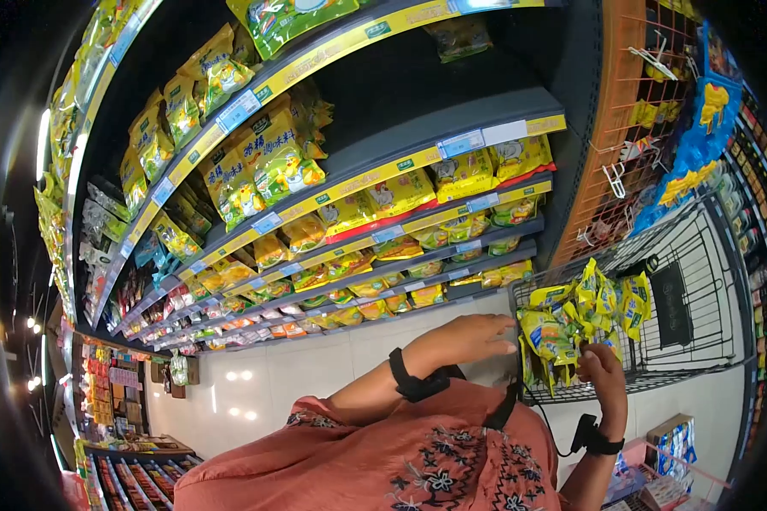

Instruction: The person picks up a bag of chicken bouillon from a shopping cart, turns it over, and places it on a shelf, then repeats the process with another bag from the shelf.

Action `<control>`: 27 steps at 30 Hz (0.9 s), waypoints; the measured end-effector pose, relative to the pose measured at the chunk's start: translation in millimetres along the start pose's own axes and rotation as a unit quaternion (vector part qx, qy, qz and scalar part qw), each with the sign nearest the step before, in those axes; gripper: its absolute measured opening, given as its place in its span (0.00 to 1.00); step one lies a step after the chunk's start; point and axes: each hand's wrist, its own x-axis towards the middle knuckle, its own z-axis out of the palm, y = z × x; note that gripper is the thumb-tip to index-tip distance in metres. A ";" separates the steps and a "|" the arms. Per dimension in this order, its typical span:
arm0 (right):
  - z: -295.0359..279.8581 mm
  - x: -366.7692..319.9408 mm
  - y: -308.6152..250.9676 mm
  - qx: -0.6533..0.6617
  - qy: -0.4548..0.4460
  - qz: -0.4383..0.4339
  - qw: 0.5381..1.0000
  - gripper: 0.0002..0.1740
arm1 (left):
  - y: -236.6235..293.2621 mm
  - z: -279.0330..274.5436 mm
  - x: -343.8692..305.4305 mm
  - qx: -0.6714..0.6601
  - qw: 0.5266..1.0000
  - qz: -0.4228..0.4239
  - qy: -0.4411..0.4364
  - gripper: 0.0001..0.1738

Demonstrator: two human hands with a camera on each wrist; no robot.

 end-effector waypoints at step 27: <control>-175.3 -103.5 -36.1 0.054 0.318 -0.014 0.947 0.18 | -52.8 28.0 77.9 -0.120 0.987 -0.083 -0.061 0.30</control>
